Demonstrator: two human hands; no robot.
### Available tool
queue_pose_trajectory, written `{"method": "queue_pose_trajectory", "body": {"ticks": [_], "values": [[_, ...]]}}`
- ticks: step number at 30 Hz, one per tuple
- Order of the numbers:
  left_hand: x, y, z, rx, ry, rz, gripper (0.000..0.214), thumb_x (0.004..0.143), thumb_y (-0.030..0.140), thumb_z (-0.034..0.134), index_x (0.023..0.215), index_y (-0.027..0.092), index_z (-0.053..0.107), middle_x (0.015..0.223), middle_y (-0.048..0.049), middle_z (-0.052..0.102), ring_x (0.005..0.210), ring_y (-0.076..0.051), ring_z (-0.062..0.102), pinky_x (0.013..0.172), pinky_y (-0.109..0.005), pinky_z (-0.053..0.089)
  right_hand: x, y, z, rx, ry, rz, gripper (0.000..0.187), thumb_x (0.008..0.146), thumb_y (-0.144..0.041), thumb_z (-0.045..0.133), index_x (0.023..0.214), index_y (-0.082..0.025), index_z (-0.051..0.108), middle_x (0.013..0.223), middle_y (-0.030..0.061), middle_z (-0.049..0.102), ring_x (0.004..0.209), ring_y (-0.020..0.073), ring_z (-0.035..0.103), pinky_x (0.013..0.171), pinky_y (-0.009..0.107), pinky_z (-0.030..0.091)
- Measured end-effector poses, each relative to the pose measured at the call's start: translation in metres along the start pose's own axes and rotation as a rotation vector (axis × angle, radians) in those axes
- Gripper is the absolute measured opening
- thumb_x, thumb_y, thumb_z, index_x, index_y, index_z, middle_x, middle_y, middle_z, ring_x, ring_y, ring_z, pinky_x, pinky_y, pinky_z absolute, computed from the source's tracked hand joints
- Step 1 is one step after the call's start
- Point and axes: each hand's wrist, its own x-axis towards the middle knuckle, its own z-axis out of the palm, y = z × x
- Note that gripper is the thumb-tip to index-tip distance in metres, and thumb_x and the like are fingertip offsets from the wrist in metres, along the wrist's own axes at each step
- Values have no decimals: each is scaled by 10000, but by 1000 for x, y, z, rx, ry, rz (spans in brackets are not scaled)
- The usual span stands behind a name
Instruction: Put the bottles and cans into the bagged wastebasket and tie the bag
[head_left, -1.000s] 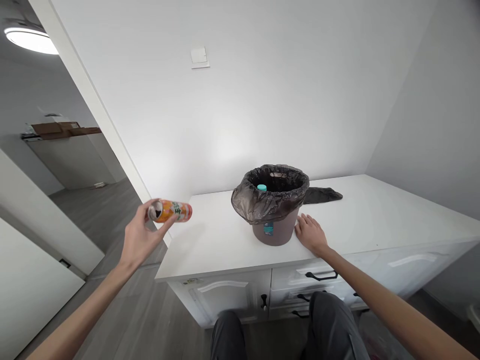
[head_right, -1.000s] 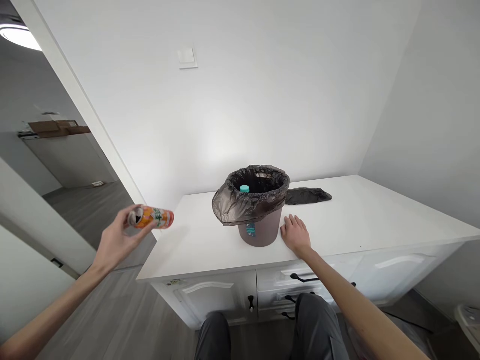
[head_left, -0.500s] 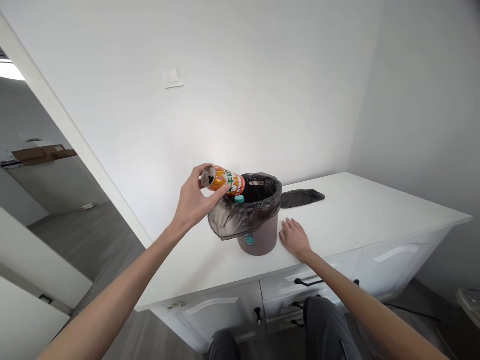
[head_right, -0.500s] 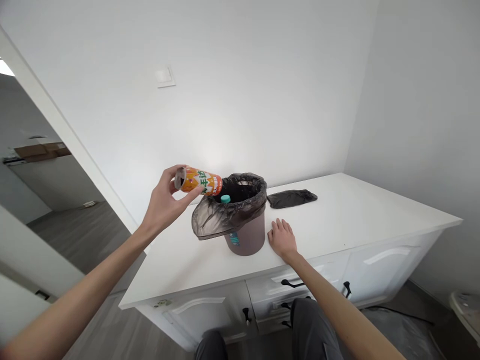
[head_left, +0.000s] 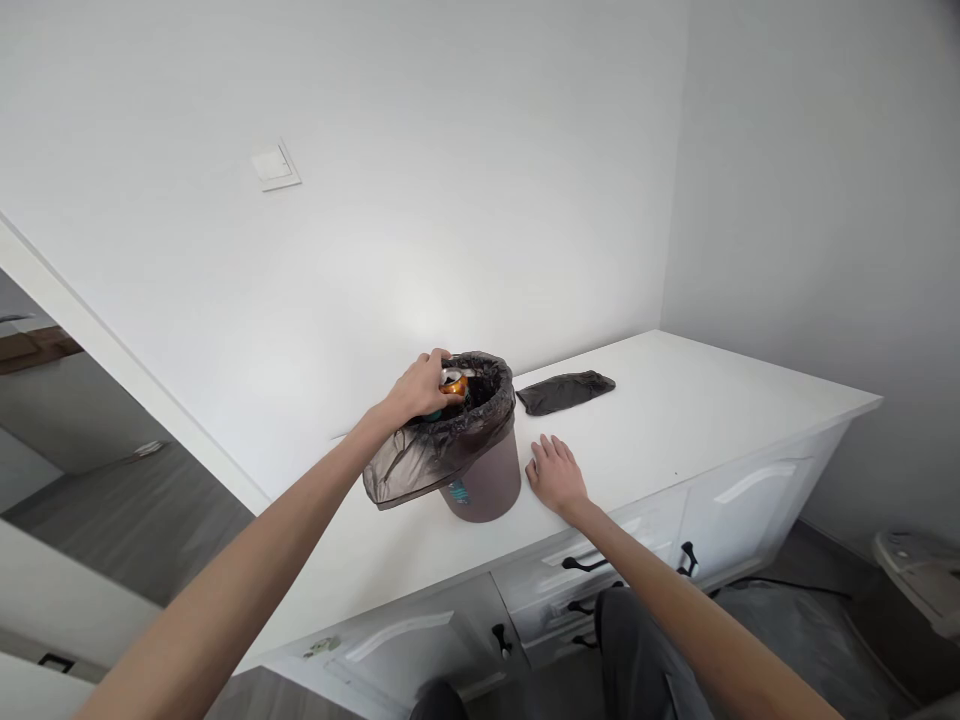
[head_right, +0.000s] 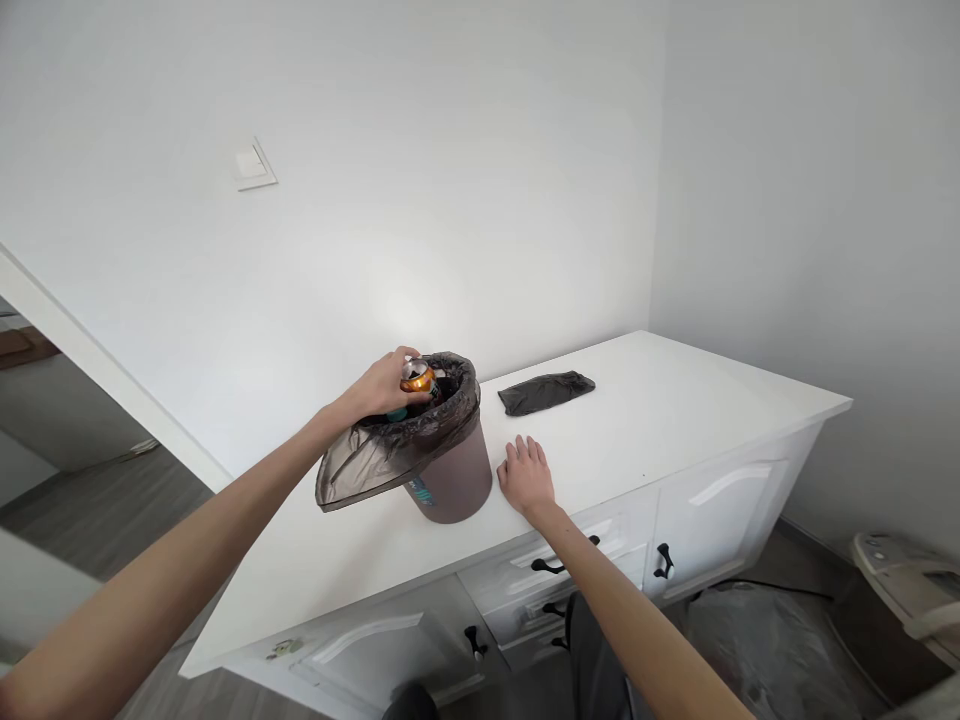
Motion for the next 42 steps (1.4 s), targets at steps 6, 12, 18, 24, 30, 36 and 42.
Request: {"method": "queue_pose_trajectory", "body": {"ticks": [6,12,18,24,30,36,42], "values": [[-21,-13,0,-122,190,43,706,861,568,707,1433,216,491,1394,-168,581,1364,-350,520,1100,-503,450,-1,-3,-9,4,-7,7,496,1034,-300,386,1447,-112,587,1602,162,493,1515,327,372,1242,460,237],[-127,-40,-2,-447,688,-204,479,1055,547,350,1451,291,435,1404,-111,618,1319,-260,596,1045,-452,531,-4,-9,-18,-29,-15,12,495,1037,-291,377,1441,-103,592,1598,156,500,1509,322,388,1240,440,251],[-240,-76,87,-502,453,-573,535,980,635,433,1340,250,526,1402,-146,649,1318,-342,614,1019,-511,556,-8,-12,-20,-48,-65,16,533,1038,-303,363,1489,-93,553,1628,154,461,1527,318,368,1248,428,246],[-277,-132,155,-190,219,-559,709,948,611,388,1424,98,505,1526,-229,550,1518,-391,407,1237,-566,346,-15,-15,-18,-76,-131,39,595,1066,-368,292,1569,-108,473,1681,129,380,1580,287,285,1273,431,192],[-284,-136,168,-30,140,-550,703,1002,573,313,1465,82,510,1590,-206,498,1559,-365,342,1261,-545,297,-18,-15,-16,-115,-186,59,623,1081,-415,256,1618,-135,404,1721,97,297,1606,265,219,1288,437,152],[-283,-139,179,25,158,-507,670,1016,519,320,1479,72,509,1603,-207,482,1548,-372,359,1259,-550,295,-14,-9,-7,-121,-152,53,610,1086,-456,256,1614,-192,411,1715,89,318,1603,243,227,1286,452,151],[-281,-138,179,42,146,-526,673,1023,511,303,1493,70,497,1601,-195,488,1560,-356,342,1276,-520,276,-13,-12,-11,-100,-155,69,595,1088,-431,248,1599,-190,434,1713,75,324,1597,246,244,1290,443,148]]}}
